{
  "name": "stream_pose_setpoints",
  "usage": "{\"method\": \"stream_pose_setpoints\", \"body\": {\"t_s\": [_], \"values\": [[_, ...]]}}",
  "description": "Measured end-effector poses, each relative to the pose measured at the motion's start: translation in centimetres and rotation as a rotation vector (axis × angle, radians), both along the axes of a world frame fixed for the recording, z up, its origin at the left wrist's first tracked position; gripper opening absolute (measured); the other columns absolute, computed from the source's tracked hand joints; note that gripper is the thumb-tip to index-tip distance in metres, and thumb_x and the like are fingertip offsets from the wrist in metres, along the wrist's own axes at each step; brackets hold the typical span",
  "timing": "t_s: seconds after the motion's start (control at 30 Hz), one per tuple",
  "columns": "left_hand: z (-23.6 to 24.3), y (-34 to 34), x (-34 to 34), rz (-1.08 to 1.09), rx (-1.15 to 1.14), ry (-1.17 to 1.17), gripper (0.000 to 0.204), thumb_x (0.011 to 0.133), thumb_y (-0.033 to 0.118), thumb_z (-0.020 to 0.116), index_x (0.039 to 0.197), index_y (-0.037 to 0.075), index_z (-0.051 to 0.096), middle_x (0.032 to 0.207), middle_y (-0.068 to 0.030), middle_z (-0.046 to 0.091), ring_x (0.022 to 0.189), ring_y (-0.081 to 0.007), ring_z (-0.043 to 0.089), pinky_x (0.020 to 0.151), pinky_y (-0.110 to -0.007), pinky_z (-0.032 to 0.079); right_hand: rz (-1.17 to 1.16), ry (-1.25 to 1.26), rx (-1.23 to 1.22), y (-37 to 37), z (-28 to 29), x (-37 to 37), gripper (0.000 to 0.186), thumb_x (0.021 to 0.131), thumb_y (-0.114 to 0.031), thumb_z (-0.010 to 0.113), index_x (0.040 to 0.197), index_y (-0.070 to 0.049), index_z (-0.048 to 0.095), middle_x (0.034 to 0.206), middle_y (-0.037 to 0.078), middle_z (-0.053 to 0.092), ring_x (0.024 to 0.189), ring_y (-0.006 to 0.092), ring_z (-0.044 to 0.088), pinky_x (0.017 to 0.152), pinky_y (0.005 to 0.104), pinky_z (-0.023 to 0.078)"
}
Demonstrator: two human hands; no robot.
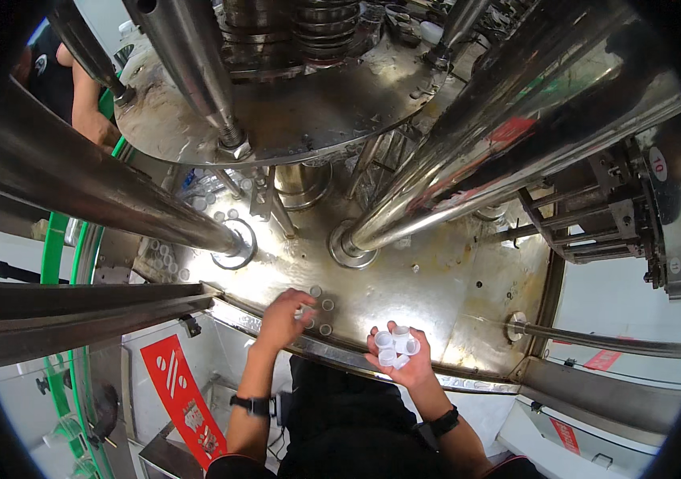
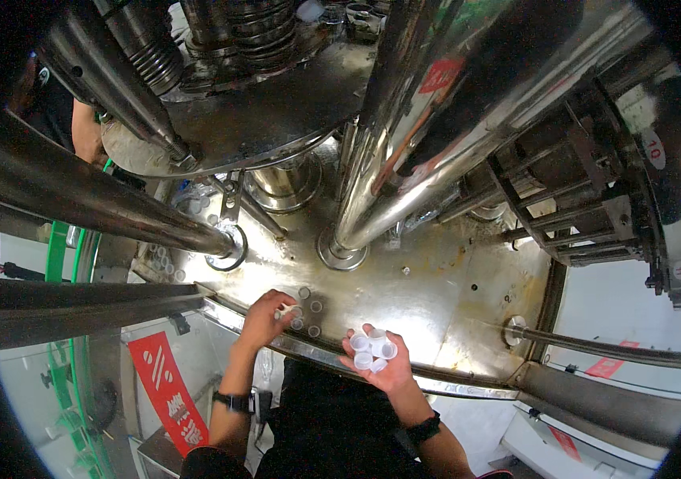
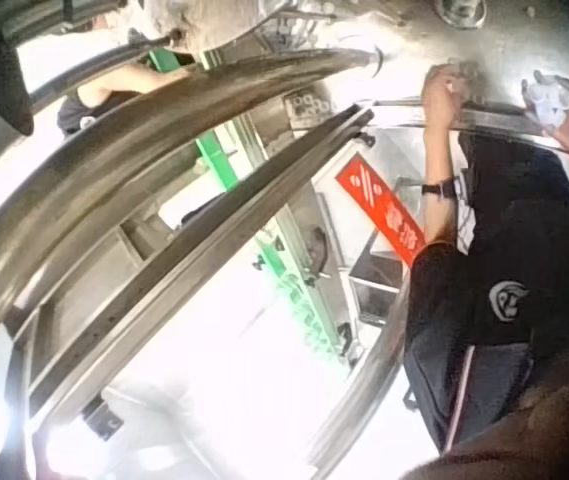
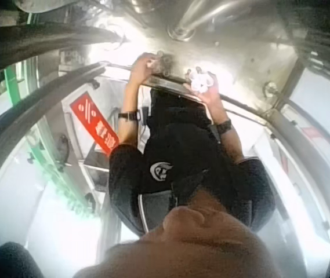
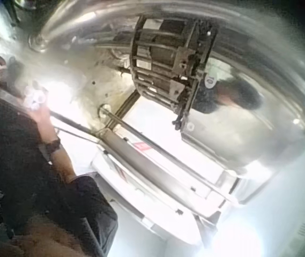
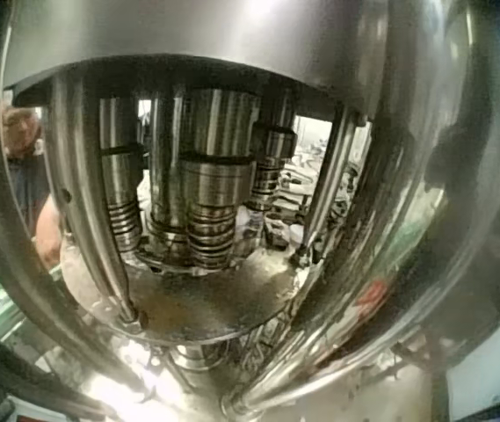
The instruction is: Inspecting and clearing plastic bottle caps and debris from a rotary bottling machine platform.
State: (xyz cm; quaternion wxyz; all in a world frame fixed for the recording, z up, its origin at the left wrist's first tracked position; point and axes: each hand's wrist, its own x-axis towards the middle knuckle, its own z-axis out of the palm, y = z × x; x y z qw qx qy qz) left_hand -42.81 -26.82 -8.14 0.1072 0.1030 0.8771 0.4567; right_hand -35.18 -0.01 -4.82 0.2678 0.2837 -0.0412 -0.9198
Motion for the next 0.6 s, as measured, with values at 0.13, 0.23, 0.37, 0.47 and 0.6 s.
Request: {"method": "stream_pose_setpoints", "body": {"t_s": [0.13,0.23,0.37,0.47,0.6], "values": [[-10.2,-2.0,-0.3,-0.294,-0.376,-0.092,0.022,0.072,0.007,0.064,0.094,0.01,0.062,0.096,-0.0123,0.059,0.092,-0.0314,0.059,0.08,-0.037,0.049,-0.003,-0.019,-0.017,0.5,-0.3,0.4,0.033,0.087,-0.031,0.043,0.105,-0.007,0.058,0.117,0.019,0.052,0.114,0.0385,0.05,0.097,0.0611,0.038],[-12.5,0.3,-0.1,-0.364,-0.659,-0.067,0.028,0.073,0.01,0.062,0.101,0.011,0.06,0.098,-0.0151,0.059,0.092,-0.0299,0.058,0.079,-0.041,0.049,-0.019,-0.063,-0.006,1.3,-0.3,0.8,0.033,0.088,-0.031,0.043,0.104,-0.007,0.058,0.118,0.02,0.051,0.116,0.0383,0.047,0.098,0.061,0.037],[-13.6,0.1,-0.9,-0.332,-0.552,-0.165,0.034,0.071,0.01,0.064,0.104,0.01,0.058,0.097,-0.0139,0.06,0.088,-0.0306,0.059,0.08,-0.039,0.05,-0.053,-0.038,0.001,1.5,0.1,1.0,0.034,0.088,-0.031,0.043,0.105,-0.006,0.058,0.118,0.019,0.051,0.116,0.0384,0.046,0.099,0.061,0.036],[-11.2,-0.1,-1.7,-0.21,-0.162,-0.225,0.037,0.072,0.009,0.068,0.107,0.008,0.056,0.096,-0.0098,0.061,0.084,-0.0239,0.061,0.077,-0.035,0.05,-0.09,-0.036,0.003,2.1,0.5,1.3,0.034,0.088,-0.031,0.043,0.107,-0.006,0.057,0.118,0.02,0.052,0.116,0.0392,0.047,0.099,0.0608,0.036],[-6.8,0.1,-0.9,0.014,0.369,-0.375,0.036,0.076,0.009,0.07,0.108,0.007,0.054,0.092,-0.004,0.061,0.083,-0.0132,0.059,0.072,-0.03,0.05,-0.069,-0.047,0.063,2.6,-0.8,1.6,0.035,0.085,-0.033,0.047,0.108,-0.008,0.059,0.12,0.018,0.051,0.116,0.0381,0.047,0.098,0.0605,0.038]]}}
